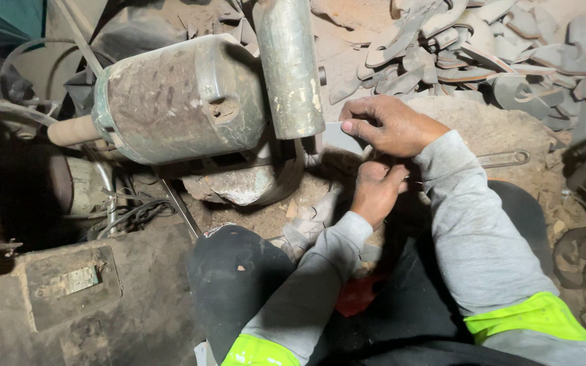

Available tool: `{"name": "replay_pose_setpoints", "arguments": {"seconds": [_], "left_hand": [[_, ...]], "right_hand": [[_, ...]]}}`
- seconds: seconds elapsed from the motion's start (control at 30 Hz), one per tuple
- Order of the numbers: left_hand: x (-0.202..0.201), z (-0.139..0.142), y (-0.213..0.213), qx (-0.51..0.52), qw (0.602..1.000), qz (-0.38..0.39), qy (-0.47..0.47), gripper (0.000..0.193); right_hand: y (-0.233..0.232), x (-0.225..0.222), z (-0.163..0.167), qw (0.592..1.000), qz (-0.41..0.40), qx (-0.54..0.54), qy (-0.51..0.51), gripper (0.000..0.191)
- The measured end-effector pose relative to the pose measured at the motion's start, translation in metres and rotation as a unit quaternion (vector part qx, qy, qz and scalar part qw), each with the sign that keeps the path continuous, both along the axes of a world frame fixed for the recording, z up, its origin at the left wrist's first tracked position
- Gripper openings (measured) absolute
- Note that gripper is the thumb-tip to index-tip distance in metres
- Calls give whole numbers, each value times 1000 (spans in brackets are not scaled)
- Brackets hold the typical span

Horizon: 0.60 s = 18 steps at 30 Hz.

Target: The person sits on the floor and uses a bench grinder to smooth the edges of a gray shoe sole or insole. They repeatedly press the edges against the rotating wheel, turning the part to work different sides.

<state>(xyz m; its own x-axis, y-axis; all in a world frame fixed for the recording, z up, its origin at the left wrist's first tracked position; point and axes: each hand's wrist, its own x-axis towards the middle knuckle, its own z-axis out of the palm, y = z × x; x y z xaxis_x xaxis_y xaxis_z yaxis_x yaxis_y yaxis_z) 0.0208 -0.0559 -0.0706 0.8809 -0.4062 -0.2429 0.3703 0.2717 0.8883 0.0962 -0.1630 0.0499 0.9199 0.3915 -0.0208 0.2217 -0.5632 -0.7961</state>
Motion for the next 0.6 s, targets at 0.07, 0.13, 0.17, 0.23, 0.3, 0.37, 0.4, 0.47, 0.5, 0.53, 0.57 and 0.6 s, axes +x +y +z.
{"name": "replay_pose_setpoints", "arguments": {"seconds": [0.07, 0.13, 0.17, 0.23, 0.3, 0.37, 0.4, 0.47, 0.5, 0.53, 0.57, 0.6], "left_hand": [[1, 1, -1, 58, 998, 5, -33, 33], [2, 2, -2, 87, 995, 13, -50, 36], [3, 2, -2, 87, 995, 17, -51, 37], [5, 1, -2, 75, 996, 20, -46, 36], [7, -1, -2, 54, 998, 20, -32, 34], [9, -3, -1, 62, 997, 17, -42, 36], [9, -5, 0, 66, 997, 15, -46, 38], [11, -7, 1, 43, 998, 10, -34, 34], [11, -8, 2, 32, 999, 7, -29, 32], [13, -9, 2, 17, 1000, 1, -20, 29], [14, -10, 3, 3, 1000, -4, -10, 26], [15, -10, 5, -11, 1000, -10, 1, 23]], "right_hand": [[0, 2, 1, 1000, 6, -3, -5, 30], [2, 4, 1, 1000, 12, -8, -7, 30], [2, 5, 1, 1000, 13, -13, -7, 30], [4, 8, 1, 1000, 14, -19, -8, 31], [5, 10, 0, 1000, 13, -23, -7, 31], [6, 12, 0, 1000, 16, -26, -7, 31], [7, 13, -1, 999, 17, -26, -6, 31], [8, 15, -3, 999, 11, -34, 1, 32], [8, 16, -3, 999, 9, -39, 4, 32], [8, 17, -4, 999, 5, -37, 4, 33], [8, 18, -5, 999, 1, -36, 4, 33], [9, 18, -7, 999, -3, -34, 5, 33]]}}
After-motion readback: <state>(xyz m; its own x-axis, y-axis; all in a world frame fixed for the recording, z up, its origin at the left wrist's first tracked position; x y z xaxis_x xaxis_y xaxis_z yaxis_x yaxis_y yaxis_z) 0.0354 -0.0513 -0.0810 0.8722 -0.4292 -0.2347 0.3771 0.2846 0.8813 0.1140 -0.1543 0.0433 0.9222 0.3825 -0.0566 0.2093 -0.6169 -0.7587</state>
